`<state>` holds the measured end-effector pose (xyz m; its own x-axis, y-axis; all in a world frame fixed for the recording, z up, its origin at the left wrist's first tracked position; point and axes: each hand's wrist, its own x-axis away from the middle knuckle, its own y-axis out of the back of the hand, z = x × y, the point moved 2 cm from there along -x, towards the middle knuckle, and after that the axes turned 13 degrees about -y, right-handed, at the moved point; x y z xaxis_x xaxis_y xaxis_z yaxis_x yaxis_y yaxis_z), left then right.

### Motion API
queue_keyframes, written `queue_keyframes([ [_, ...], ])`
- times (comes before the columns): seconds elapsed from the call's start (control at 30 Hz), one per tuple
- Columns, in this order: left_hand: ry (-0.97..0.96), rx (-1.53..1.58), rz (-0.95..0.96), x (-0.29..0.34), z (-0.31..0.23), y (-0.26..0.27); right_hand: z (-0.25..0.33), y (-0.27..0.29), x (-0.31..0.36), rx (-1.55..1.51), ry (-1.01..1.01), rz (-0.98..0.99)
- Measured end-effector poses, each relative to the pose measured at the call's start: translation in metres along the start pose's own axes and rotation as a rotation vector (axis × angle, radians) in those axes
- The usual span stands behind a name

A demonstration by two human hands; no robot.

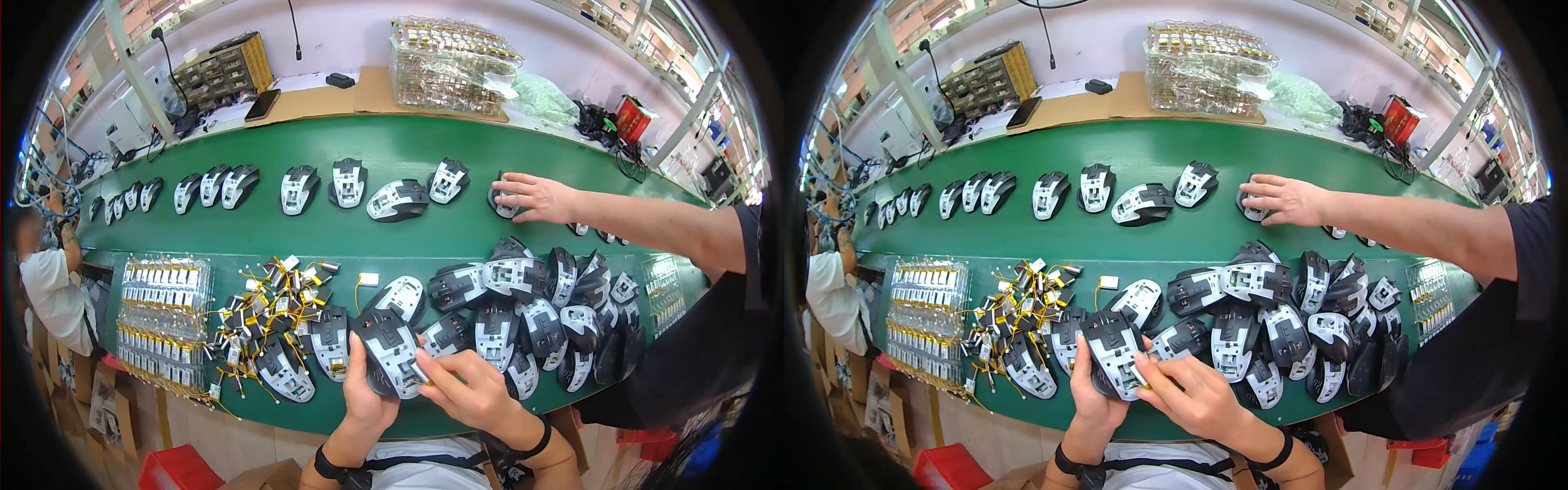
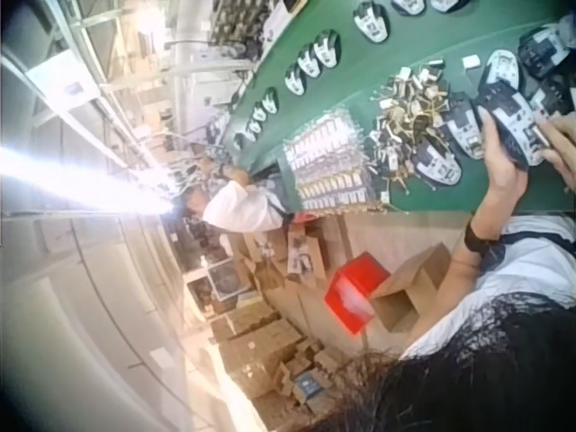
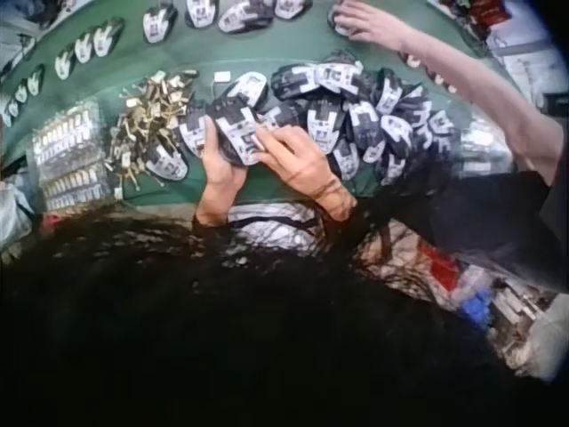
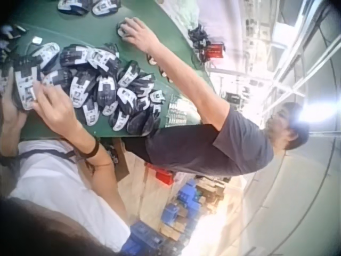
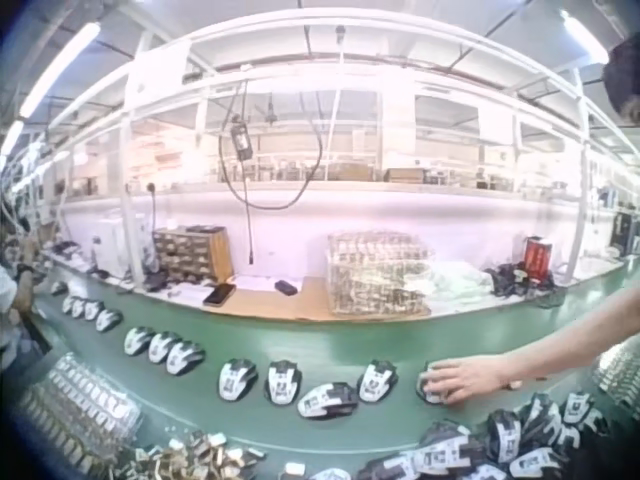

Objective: The person assembles computer mice at a green workbench. They pick up a mouse shell, insert a small yellow cable into the internal connector, and place the finished unit on the table. This process is repeated for multiple units throughout the clip.

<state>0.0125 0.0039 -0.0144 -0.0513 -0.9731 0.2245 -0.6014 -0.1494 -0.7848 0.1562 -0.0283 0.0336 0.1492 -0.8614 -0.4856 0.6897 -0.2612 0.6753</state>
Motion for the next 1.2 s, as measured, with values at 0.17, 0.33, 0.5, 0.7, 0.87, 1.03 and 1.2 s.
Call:
queue_keyframes([
  [0.17, 0.030, 0.092, 0.110, -0.001, -0.004, -0.003, 0.008, -0.001, 0.006, -0.048, 0.119, -0.089],
  [0.33, 0.004, 0.047, 0.062, 0.000, -0.007, -0.003, 0.007, -0.003, 0.006, -0.037, 0.058, -0.021],
  [0.5, -0.026, 0.037, 0.088, 0.001, -0.007, -0.004, 0.006, 0.005, 0.006, -0.107, 0.033, 0.018],
  [0.7, -0.013, 0.026, 0.052, 0.003, -0.002, -0.002, 0.012, 0.003, 0.011, -0.032, 0.086, -0.117],
  [0.87, 0.041, 0.008, 0.213, 0.004, -0.004, 0.006, 0.012, 0.008, 0.002, -0.043, 0.129, 0.000],
  [1.03, 0.074, -0.086, 0.271, 0.007, -0.005, 0.003, -0.002, 0.019, -0.013, -0.361, 0.012, 0.263],
  [1.2, 0.021, -0.163, 0.265, 0.010, 0.000, 0.000, -0.001, 0.009, -0.002, -0.214, -0.094, 0.001],
])
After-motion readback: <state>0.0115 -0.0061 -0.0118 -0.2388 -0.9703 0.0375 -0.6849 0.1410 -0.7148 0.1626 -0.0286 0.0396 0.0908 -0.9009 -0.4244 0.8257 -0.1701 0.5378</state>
